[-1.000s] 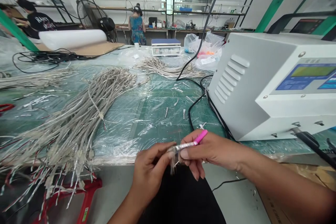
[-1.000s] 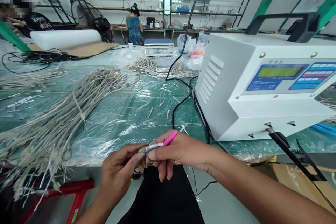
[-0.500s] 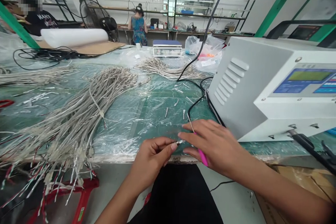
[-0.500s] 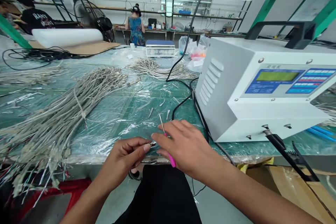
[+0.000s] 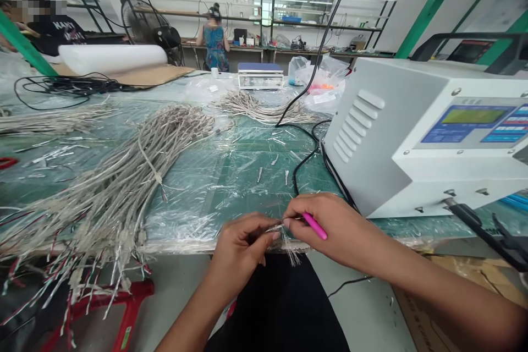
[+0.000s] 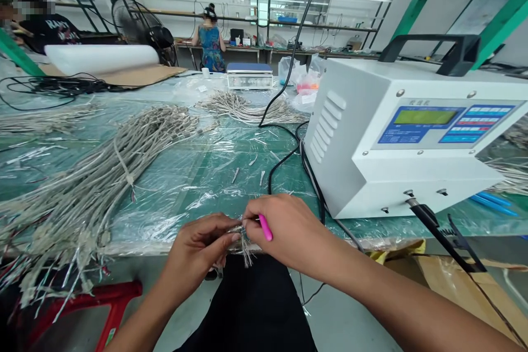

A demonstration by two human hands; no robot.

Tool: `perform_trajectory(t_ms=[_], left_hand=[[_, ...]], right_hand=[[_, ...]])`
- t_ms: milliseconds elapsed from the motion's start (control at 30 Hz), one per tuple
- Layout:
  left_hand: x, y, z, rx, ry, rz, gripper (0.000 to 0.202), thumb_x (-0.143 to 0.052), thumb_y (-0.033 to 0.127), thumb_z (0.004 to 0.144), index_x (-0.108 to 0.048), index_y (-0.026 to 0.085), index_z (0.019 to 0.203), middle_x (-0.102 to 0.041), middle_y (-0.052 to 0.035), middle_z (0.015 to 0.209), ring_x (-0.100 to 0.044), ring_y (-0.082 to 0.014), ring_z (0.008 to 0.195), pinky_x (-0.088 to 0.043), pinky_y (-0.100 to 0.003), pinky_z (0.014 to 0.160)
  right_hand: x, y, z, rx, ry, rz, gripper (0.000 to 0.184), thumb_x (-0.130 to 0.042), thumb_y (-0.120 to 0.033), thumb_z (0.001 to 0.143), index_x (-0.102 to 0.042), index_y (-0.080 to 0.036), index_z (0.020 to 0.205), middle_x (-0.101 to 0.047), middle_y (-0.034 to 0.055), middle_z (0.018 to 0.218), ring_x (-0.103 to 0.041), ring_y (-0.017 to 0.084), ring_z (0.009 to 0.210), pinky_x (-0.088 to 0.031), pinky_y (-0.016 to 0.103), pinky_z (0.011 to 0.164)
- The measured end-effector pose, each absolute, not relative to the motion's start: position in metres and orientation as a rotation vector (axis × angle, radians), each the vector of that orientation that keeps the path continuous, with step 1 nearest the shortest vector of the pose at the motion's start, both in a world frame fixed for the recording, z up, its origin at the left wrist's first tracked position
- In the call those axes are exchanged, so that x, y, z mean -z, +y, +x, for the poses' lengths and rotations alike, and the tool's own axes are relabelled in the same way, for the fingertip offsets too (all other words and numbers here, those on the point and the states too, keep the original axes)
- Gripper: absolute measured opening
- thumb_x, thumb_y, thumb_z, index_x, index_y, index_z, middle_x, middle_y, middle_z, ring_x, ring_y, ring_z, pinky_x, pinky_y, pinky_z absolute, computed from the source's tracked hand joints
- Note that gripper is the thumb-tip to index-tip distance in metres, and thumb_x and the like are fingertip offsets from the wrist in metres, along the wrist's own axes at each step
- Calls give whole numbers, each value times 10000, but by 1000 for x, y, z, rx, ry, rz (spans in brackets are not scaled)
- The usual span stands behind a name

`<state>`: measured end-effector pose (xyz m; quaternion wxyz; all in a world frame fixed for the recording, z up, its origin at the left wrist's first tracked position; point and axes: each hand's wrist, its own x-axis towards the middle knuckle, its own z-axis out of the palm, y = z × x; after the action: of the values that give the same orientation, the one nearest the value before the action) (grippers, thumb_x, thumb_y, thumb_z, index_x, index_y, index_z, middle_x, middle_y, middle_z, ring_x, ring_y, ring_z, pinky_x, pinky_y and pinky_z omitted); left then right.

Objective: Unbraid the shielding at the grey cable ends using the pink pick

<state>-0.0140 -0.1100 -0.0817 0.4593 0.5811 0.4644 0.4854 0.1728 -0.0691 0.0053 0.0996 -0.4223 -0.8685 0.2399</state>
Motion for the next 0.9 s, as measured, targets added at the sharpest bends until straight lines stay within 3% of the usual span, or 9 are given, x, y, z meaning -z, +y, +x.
perform_trajectory(t_ms=[200, 467, 700, 900], left_hand=[[86, -112, -12, -1362, 1080, 1700, 114, -665, 103, 840, -745, 179, 869, -664, -14, 816, -519, -48, 455, -429, -172, 411], [89, -112, -15, -1371, 1126, 1788, 162, -672, 79, 837, -755, 204, 898, -694, -24, 858, -648, -111, 653, -495, -202, 548], [87, -113, -13, -1389, 1151, 1705, 107, -669, 111, 842, -734, 185, 887, -637, -1, 751, -600, -93, 569, -446, -194, 485], [87, -113, -14, -1312, 1188, 1611, 68, -671, 165, 849, -731, 171, 881, -585, 20, 697, -523, -62, 452, -408, -193, 429]], right_hand=[[-2, -65, 168, -874, -2436, -1346, 184, -521, -222, 903, -617, -205, 747, -591, -36, 664, -497, 125, 618, -315, 231, 565], [0, -65, 183, -829, -2251, -1291, 149, -537, -260, 942, -684, -240, 924, -691, -24, 855, -627, 148, 774, -437, 233, 679], [7, -66, 212, -482, -2232, -1339, 199, -505, -253, 963, -693, -254, 1029, -729, -11, 986, -679, 162, 858, -476, 250, 734], [18, -69, 221, -352, -2246, -1397, 185, -512, -295, 967, -689, -267, 1012, -715, 3, 1000, -678, 182, 847, -492, 278, 726]])
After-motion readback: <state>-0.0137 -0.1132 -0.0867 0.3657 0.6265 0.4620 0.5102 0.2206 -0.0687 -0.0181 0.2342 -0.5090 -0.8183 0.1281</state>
